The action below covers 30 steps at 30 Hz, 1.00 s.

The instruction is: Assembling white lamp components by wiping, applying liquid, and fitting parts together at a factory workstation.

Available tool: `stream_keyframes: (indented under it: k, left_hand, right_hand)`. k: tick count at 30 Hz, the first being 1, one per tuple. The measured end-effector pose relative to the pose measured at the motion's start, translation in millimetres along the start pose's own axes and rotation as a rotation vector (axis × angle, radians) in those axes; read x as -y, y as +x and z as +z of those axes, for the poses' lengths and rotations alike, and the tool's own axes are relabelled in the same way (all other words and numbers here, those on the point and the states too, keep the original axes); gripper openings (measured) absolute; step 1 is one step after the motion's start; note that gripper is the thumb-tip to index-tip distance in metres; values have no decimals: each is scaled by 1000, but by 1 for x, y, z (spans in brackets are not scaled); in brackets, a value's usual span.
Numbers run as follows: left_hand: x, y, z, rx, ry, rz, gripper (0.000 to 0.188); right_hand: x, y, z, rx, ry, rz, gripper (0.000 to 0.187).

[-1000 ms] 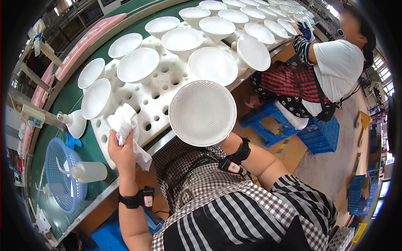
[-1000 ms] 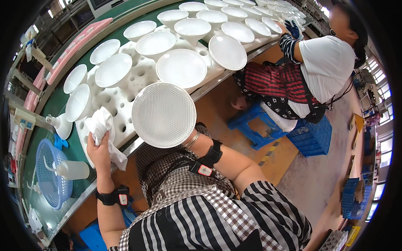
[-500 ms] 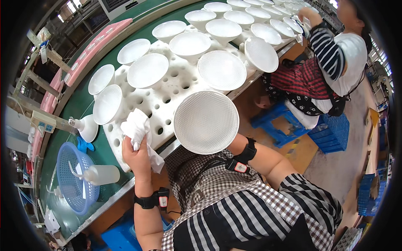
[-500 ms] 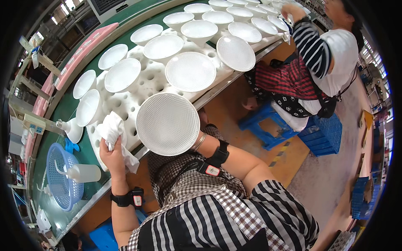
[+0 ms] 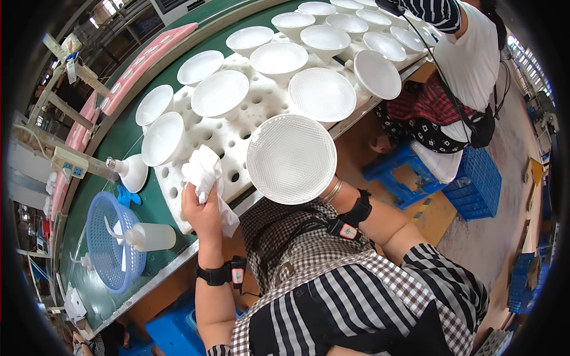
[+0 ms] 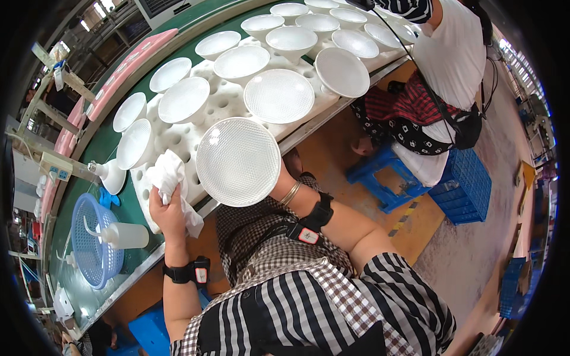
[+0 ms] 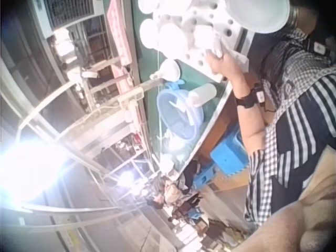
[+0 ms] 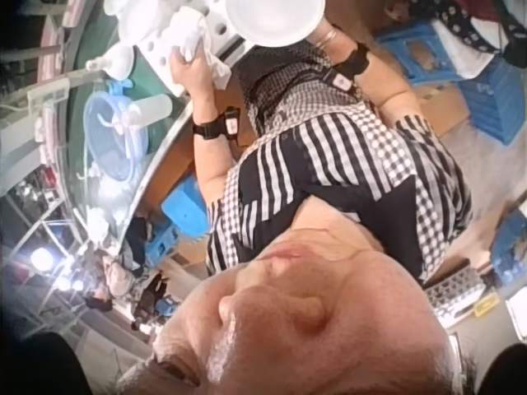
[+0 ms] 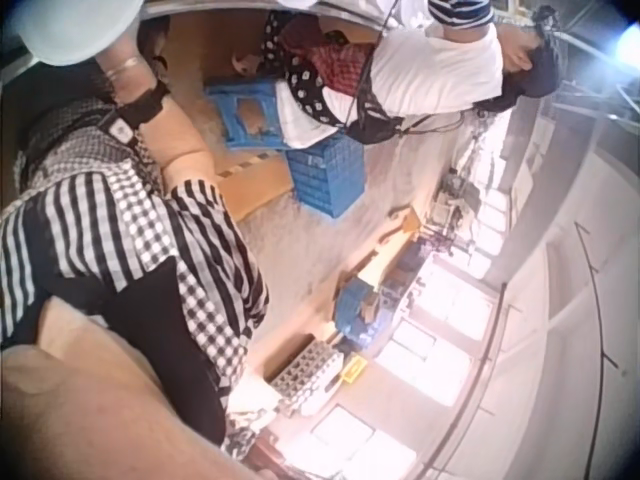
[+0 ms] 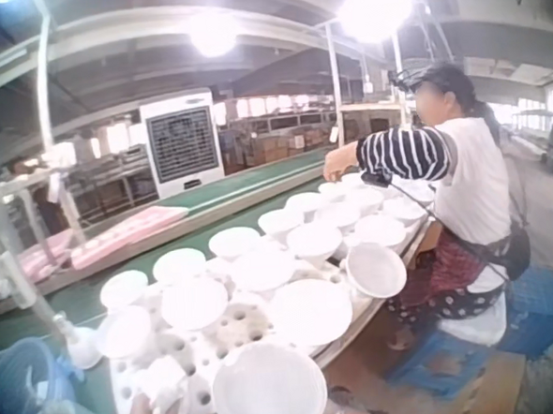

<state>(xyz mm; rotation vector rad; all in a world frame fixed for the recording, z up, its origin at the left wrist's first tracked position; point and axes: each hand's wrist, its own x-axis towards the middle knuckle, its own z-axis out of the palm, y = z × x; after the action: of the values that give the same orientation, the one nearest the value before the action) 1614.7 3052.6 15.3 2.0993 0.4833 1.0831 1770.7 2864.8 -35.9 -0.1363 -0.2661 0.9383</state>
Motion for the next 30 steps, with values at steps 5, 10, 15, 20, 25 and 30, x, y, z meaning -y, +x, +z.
stream_keyframes:
  k: [5, 10, 15, 20, 25, 30]
  left_hand:
    - [-2, 3, -5, 4, -311, -211, 30]
    - [1, 4, -8, 69, -235, -229, 30]
    - [2, 1, -5, 48, -181, -172, 28]
    - [3, 0, -3, 46, -127, -118, 28]
    - [0, 5, -7, 3, -312, -282, 28]
    - [-52, 5, -19, 19, -332, -119, 33]
  right_hand:
    - [-2, 2, -1, -97, -43, -2, 42]
    - [-3, 4, -5, -57, -77, -16, 42]
    - [-1, -4, -10, -50, 36, 112, 44]
    - [-1, -7, -16, -69, 174, 313, 64]
    - [-1, -8, -14, -104, 121, 229, 47]
    - [-5, -3, -13, -121, -641, 42, 37]
